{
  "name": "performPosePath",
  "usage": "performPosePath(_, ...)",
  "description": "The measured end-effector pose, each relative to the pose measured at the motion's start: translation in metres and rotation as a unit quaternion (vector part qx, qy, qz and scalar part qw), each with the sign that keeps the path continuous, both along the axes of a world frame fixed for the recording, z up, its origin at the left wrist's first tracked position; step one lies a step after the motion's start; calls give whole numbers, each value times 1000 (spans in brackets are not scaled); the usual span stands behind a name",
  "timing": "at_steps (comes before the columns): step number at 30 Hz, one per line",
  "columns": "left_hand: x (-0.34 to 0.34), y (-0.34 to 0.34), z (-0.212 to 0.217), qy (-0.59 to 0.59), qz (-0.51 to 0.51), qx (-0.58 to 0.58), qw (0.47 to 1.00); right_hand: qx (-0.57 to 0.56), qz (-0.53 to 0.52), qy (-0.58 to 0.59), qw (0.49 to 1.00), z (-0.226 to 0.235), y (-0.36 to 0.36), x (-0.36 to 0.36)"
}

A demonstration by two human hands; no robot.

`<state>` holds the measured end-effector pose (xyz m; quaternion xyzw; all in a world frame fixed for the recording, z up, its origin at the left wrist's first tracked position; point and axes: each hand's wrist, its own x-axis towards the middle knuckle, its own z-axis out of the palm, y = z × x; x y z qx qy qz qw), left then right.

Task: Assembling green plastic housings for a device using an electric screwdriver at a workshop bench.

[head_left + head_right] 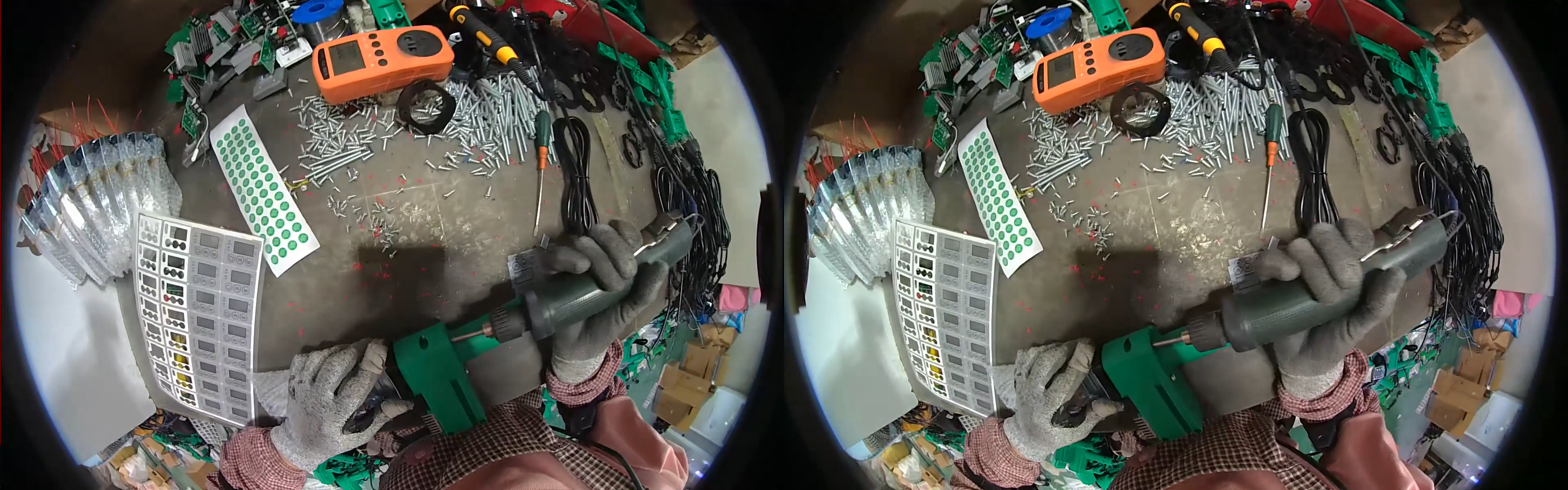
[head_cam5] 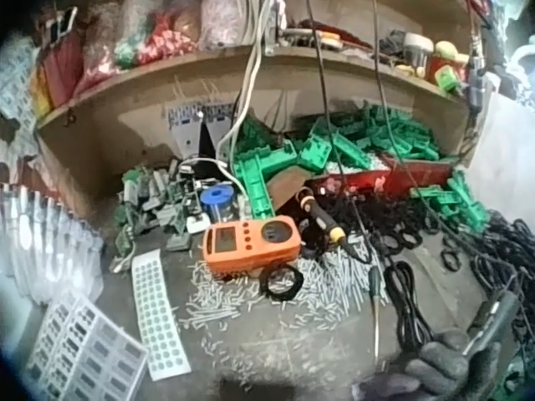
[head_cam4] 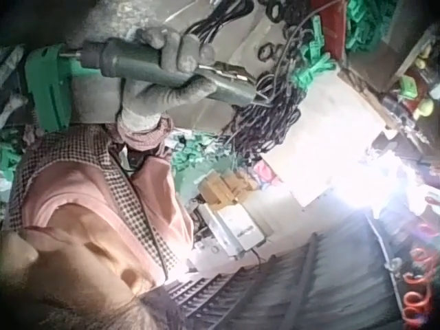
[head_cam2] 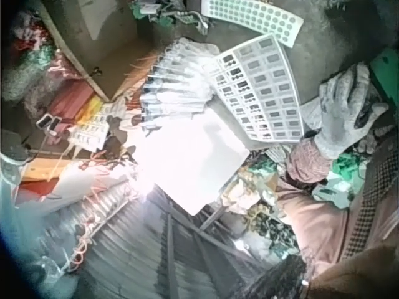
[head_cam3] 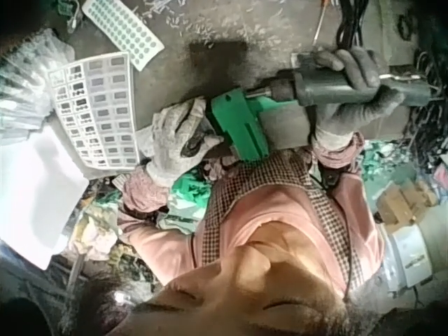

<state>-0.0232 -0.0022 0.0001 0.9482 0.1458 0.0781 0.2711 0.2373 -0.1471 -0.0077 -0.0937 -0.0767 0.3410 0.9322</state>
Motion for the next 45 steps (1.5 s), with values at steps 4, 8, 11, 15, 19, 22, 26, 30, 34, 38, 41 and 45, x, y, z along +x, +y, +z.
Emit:
performPosePath(4, 1, 3, 3, 15, 0, -2, 1000, 32, 7, 0, 999, 0, 1, -1)
performPosePath(8, 4, 6, -5, -39, -16, -8, 999, -62, -9, 12, 998, 2, -5, 2)
performPosePath(11, -1, -1, -2, -18, 5, -8, 1000, 24, -2, -2, 1000, -9, -26, 0)
performPosePath(15, -1, -2, 2, -27, -3, -21, 999, 56, -24, 9, 998, -17, -43, -1)
performPosePath(19, -1, -3, -4, -22, -13, 12, 1000, 32, -16, 0, 999, -17, -42, -5)
performPosePath(22, 1, -2, -2, -10, -10, 11, 1000, 27, -20, 17, 999, -15, -36, -10)
performPosePath(26, 4, 1, 1, -20, -5, 19, 1000, 74, -12, 22, 997, -15, -28, -12)
performPosePath(30, 3, -2, 0, -17, -12, 12, 1000, 66, -44, 26, 996, -16, -30, -17)
performPosePath(34, 3, -8, 7, -28, -4, 21, 999, 77, -54, 35, 995, -19, -30, -23)
performPosePath(38, 7, -10, 6, -35, -2, 30, 999, 18, -111, 47, 993, -22, -33, -19)
performPosePath(41, 8, 10, 2, -54, -26, -15, 998, -181, -160, 16, 970, -11, -28, -18)
performPosePath(45, 46, 81, 29, -78, 216, -17, 973, -263, 79, -116, 955, 17, -55, 40)
